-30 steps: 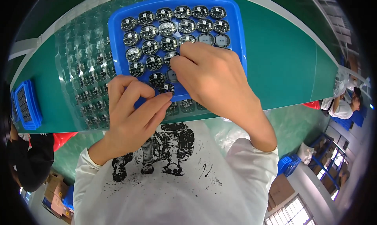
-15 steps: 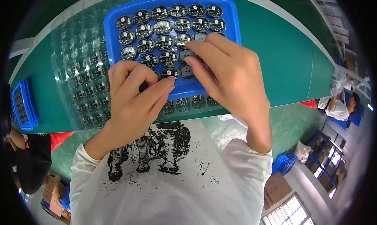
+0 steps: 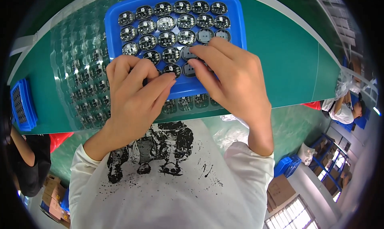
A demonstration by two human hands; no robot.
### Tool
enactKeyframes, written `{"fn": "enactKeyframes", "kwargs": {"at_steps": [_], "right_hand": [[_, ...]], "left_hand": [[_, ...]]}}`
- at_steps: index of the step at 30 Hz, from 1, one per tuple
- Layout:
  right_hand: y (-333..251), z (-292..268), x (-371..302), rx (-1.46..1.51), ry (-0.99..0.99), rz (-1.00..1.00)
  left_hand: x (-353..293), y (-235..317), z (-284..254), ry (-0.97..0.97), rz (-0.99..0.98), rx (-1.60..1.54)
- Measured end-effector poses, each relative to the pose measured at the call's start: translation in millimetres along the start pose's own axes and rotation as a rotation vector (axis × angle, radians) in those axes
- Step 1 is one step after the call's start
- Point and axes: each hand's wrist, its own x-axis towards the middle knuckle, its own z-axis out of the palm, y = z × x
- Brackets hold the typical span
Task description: Assembling small electronic components into a grid tray at a manual assembly station.
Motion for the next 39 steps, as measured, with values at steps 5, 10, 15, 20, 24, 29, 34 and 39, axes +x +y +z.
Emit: {"fn": "enactKeyframes", "kwargs": {"at_steps": [5,10,15,20,24,29,34,39], "right_hand": [[-7,7,5,0.035,-0.007,-0.008],[-27,10,5,-0.003,0.000,0.090],[-46,8,5,0.029,0.006,-0.030],[-62,33,49,0.045,-0.085,-0.318],[-78,71,69,0.019,-0.149,-0.384],[-97,111,83,-0.240,-0.149,-0.422],[-105,121,87,-0.202,-0.239,-0.422],[-82,65,74,-0.073,-0.098,-0.324]], "left_hand": [[-2,-3,-3,-0.035,0.001,0.028],[-5,11,-20,0.070,-0.125,0.048],[-13,-25,-92,0.050,-0.226,0.173],[-55,-72,-151,0.029,-0.454,0.375],[-56,-82,-128,0.029,-0.363,0.361],[-30,-102,-101,-0.020,-0.294,0.333],[-27,-101,-105,-0.088,-0.327,0.367],[-25,-101,-103,-0.029,-0.384,0.311]]}}
